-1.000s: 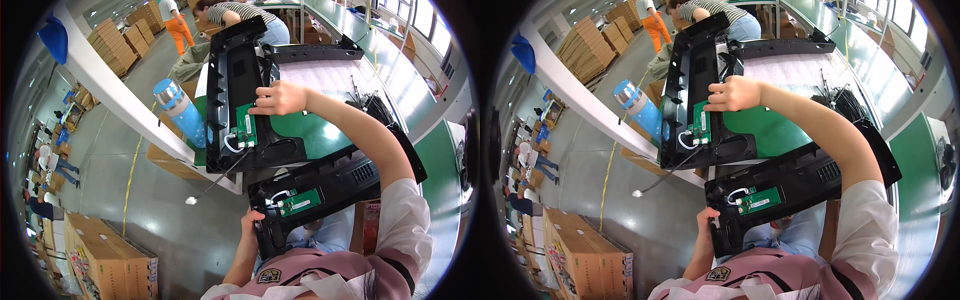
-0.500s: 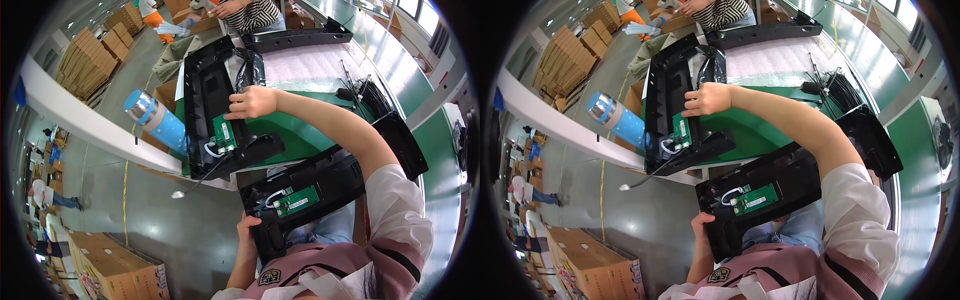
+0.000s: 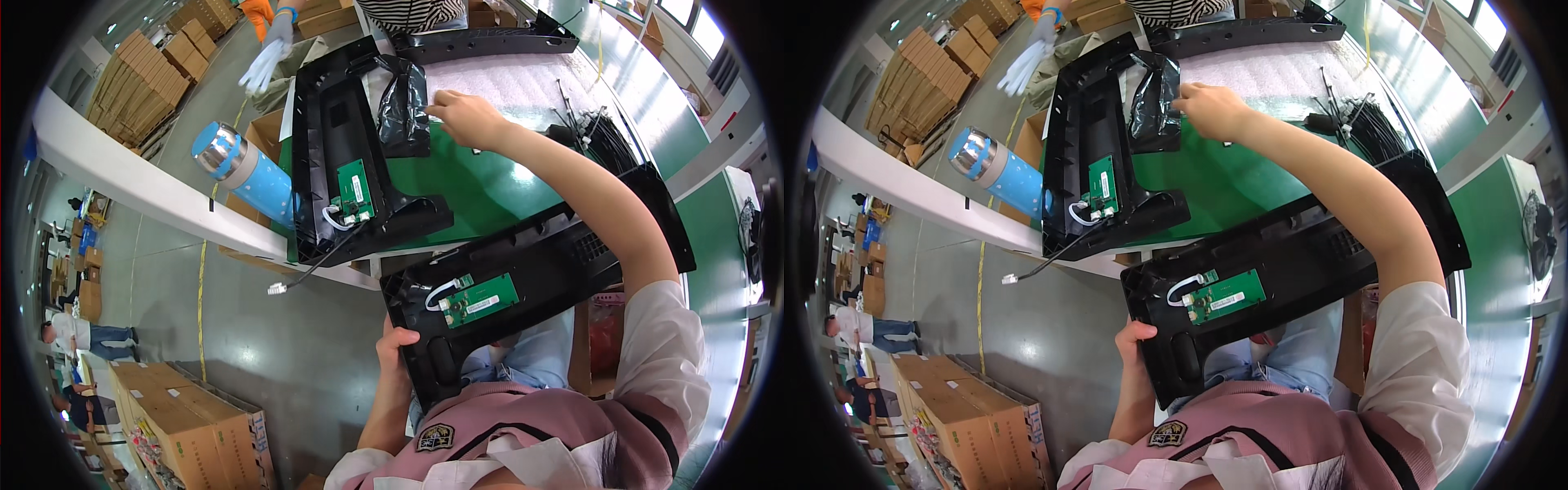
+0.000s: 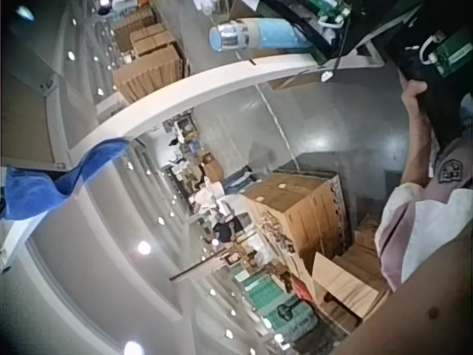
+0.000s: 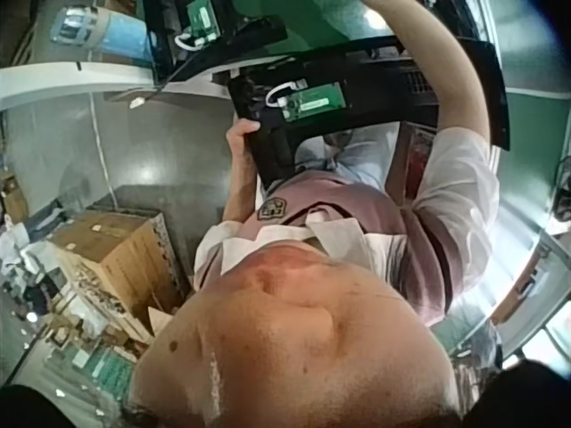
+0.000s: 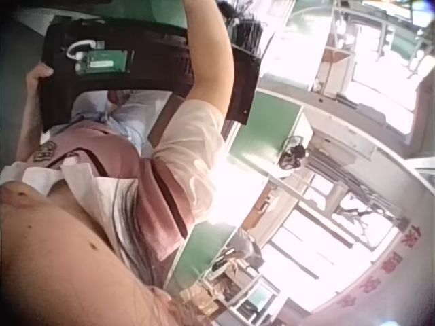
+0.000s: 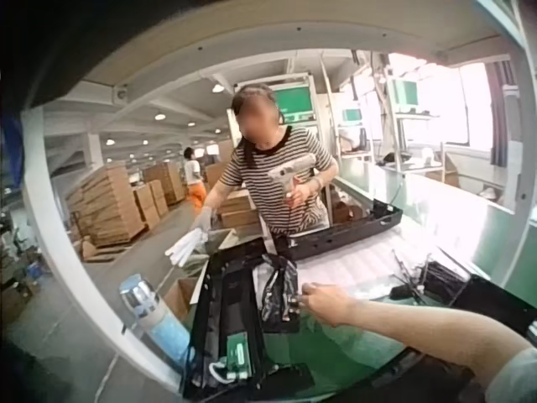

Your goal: Assembling electronic components by inserting a circuit board into a plastic housing and connecting wiring harnesses.

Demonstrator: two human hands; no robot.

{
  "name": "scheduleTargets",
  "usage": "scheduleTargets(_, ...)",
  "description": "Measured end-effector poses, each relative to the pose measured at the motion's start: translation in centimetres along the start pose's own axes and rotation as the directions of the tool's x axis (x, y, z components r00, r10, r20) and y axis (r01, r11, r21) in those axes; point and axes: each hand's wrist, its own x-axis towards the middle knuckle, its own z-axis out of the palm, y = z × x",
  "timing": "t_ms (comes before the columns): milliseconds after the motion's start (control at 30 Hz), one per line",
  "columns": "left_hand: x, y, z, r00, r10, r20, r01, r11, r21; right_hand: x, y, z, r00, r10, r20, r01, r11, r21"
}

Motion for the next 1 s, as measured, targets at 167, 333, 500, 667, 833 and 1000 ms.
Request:
scheduleTargets(167,0.5,0.5,1.8,0.985,-0.087,-0.151,0.089,0.996,0.004,-3.2,1.1,0.5,0.943,0.124,0.308,-0.110,0.992,-0.064)
scheduleTargets(333,2.0,-0.8,1.8,0.980,-0.147,-0.136,0.143,0.989,-0.037,-3.0,1.5,-0.1,0.888,0.129,0.442,-0.060,0.984,-0.166)
scheduleTargets(500,2.3,-0.9,2.3,0.980,-0.189,-0.061,0.182,0.978,-0.100,-3.7,1.5,-1.1,0.877,0.098,0.470,-0.061,0.994,-0.093)
scheduleTargets(667,2.1,-0.9,4.2,0.954,-0.239,-0.180,0.221,0.969,-0.111,-4.6,2.0,-2.3,0.883,0.047,0.467,-0.072,0.997,0.037)
scheduleTargets(833,1.9,-1.7,4.4,0.937,-0.265,-0.227,0.248,0.964,-0.100,-4.0,1.3,-3.0,0.842,0.030,0.539,-0.076,0.995,0.063)
scheduleTargets(1000,2.0,-2.4,4.1,0.926,-0.304,-0.225,0.293,0.953,-0.083,-4.5,2.7,-4.2,0.825,0.117,0.553,-0.135,0.991,-0.008)
